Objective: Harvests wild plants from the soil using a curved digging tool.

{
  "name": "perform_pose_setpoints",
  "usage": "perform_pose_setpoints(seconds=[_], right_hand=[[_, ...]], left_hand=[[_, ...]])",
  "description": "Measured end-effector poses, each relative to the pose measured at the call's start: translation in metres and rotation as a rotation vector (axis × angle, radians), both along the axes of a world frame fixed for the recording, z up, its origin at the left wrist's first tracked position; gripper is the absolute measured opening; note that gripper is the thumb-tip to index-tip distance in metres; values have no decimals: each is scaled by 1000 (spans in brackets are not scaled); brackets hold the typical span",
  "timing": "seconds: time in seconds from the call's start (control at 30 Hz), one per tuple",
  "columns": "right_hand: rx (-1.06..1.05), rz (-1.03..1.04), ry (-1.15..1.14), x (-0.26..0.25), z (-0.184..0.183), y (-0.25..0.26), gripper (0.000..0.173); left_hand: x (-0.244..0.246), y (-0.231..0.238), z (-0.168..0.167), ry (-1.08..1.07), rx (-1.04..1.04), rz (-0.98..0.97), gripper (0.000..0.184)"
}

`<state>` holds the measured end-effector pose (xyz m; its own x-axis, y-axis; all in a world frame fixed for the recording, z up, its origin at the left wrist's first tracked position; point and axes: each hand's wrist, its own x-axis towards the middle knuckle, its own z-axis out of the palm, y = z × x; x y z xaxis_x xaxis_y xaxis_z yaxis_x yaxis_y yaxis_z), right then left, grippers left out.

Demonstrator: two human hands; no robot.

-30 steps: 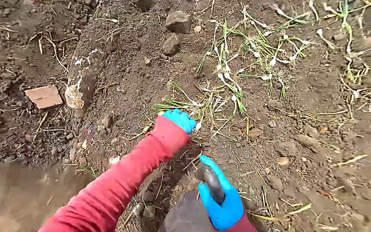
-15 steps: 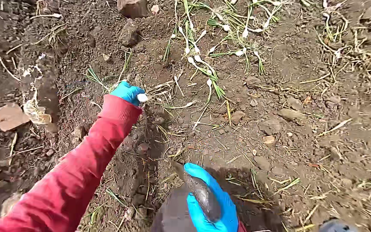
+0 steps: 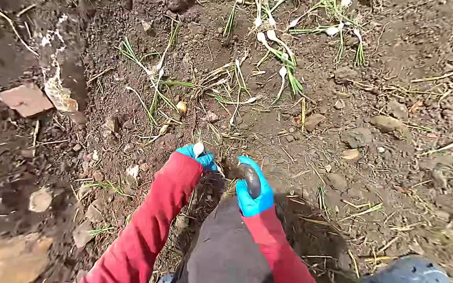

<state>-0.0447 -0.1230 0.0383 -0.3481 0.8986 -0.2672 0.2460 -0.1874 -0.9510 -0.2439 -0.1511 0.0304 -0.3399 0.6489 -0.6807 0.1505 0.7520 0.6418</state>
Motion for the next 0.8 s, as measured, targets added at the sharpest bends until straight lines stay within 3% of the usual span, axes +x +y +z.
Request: perform_pose_setpoints(seconds=[0.1, 0.17, 0.2, 0.3, 0.4, 0.47, 0.5, 0.53, 0.57, 0.6, 0.63, 0.67, 0.7, 0.73, 0.8], right_hand=[[79, -7, -22, 2, 42, 5, 47], [73, 38, 36, 23, 77, 15, 42], [88, 71, 45, 28, 76, 22, 43], [109, 169, -121, 16, 37, 27, 54], [163, 300, -91, -26, 65, 40, 58], [185, 350, 165, -47, 96, 48, 51], [187, 368, 333, -54, 92, 45, 49], [222, 341, 495, -62, 68, 36, 48], [309, 277, 570, -71, 33, 22, 48], [168, 306, 315, -69, 31, 10, 54], [110, 357, 77, -67, 21, -1, 59], [67, 391, -100, -67, 14, -11, 59], [31, 416, -218, -68, 19, -15, 55], [75, 420, -256, -71, 30, -13, 53], [187, 397, -98, -71, 62, 1, 48]], left_hand=[[39, 35, -27, 80, -298, -480, 28], [68, 1, -55, 126, -337, -628, 32], [70, -15, -56, 148, -279, -550, 31], [63, -54, -38, 263, 23, 76, 21], [20, -70, -21, 97, -188, 297, 25], [-11, -103, -31, -23, -385, 268, 29], [-22, -120, -27, -48, -426, 238, 32], [-30, -134, -28, -17, -325, 239, 30], [-34, -143, -44, 92, -91, 274, 24], [-35, -136, -58, 224, 103, 282, 20], [-37, -105, -37, 227, -21, 219, 22], [-39, -54, 4, 57, -373, 87, 27], [-27, -27, 8, 58, -456, -43, 29], [-8, -19, -5, 152, -445, -181, 28], [19, -34, -40, 220, -324, -290, 29]])
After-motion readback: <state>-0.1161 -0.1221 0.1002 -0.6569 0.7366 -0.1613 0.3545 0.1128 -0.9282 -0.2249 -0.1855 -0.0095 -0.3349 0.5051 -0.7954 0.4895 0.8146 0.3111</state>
